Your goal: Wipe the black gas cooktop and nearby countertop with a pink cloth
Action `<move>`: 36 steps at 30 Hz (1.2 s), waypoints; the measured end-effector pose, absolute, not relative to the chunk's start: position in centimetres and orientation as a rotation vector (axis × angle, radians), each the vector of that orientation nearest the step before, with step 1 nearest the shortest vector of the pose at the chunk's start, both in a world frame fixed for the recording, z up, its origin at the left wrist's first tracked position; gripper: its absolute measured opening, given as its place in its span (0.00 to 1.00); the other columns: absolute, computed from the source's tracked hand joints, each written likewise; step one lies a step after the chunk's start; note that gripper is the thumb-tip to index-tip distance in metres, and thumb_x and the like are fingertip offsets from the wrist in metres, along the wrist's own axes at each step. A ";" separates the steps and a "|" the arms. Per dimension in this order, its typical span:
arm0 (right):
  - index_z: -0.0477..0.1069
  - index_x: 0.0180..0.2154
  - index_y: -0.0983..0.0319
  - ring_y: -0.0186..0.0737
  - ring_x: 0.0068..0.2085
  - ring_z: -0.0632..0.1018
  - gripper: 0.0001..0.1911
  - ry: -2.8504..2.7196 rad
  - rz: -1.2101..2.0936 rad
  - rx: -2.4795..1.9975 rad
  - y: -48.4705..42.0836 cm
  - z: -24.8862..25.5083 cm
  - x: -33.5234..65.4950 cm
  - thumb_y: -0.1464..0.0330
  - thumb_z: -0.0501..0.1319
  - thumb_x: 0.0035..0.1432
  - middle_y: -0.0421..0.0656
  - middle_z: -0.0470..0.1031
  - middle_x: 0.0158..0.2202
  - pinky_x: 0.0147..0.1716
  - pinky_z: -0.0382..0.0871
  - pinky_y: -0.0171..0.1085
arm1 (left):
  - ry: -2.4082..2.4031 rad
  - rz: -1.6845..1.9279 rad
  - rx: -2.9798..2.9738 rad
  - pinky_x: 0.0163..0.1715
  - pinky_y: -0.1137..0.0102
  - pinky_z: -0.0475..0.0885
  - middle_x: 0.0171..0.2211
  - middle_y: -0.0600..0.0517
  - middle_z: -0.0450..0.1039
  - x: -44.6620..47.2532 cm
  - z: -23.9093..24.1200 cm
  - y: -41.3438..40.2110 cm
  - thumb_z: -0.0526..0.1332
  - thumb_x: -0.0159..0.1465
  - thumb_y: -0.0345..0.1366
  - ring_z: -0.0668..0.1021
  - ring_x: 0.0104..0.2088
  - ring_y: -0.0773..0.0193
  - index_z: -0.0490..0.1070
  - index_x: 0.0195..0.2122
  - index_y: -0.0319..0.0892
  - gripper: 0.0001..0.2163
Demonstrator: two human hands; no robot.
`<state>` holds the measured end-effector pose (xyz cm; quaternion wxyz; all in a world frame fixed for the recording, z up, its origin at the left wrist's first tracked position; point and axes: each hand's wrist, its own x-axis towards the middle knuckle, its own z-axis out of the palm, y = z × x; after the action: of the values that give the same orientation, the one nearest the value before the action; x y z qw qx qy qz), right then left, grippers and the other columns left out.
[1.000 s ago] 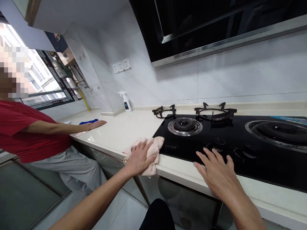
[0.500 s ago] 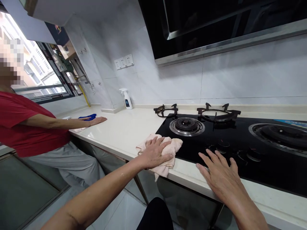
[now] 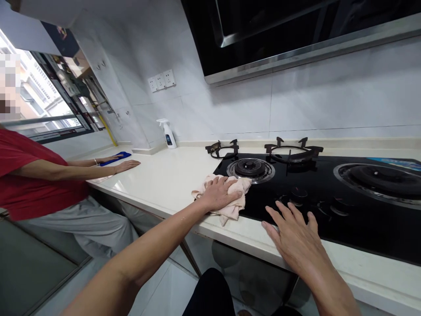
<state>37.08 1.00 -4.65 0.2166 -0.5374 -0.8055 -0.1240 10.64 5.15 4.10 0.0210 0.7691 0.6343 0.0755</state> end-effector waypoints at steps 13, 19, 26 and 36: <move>0.73 0.61 0.56 0.61 0.68 0.62 0.30 -2.201 -0.432 -1.409 0.8 -4.7 36.8 0.55 0.42 0.71 0.49 0.68 0.65 0.65 0.51 0.67 | 2.133 0.313 2.340 0.63 0.43 0.59 0.65 0.45 0.64 11.0 3.3 12.0 0.47 0.65 0.67 0.64 0.65 0.39 0.58 0.69 0.56 0.36; 0.72 0.62 0.56 0.60 0.68 0.62 0.30 -2.220 -0.408 -1.433 0.8 -4.6 36.9 0.55 0.43 0.71 0.49 0.68 0.66 0.64 0.51 0.67 | 2.107 0.334 2.356 0.64 0.44 0.58 0.66 0.44 0.65 11.0 3.5 12.8 0.46 0.67 0.66 0.63 0.66 0.41 0.59 0.69 0.52 0.36; 0.69 0.64 0.53 0.58 0.69 0.61 0.30 -2.270 -0.328 -1.522 1.2 -4.4 37.0 0.52 0.42 0.71 0.45 0.65 0.68 0.65 0.52 0.66 | 2.049 0.341 2.428 0.63 0.43 0.59 0.66 0.43 0.62 10.9 3.8 8.3 0.45 0.68 0.64 0.63 0.66 0.41 0.56 0.70 0.53 0.34; 0.69 0.64 0.52 0.56 0.70 0.59 0.35 -2.283 -0.233 -1.580 1.9 -4.6 37.7 0.49 0.40 0.66 0.43 0.64 0.68 0.66 0.52 0.66 | 1.916 0.308 2.509 0.65 0.45 0.58 0.72 0.49 0.55 5.4 3.8 0.1 0.44 0.68 0.66 0.61 0.68 0.44 0.53 0.72 0.59 0.34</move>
<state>37.71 1.95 -4.58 0.1767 -0.5582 -0.8065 -0.0823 5.36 0.05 3.80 -0.0149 0.7909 0.6040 0.0971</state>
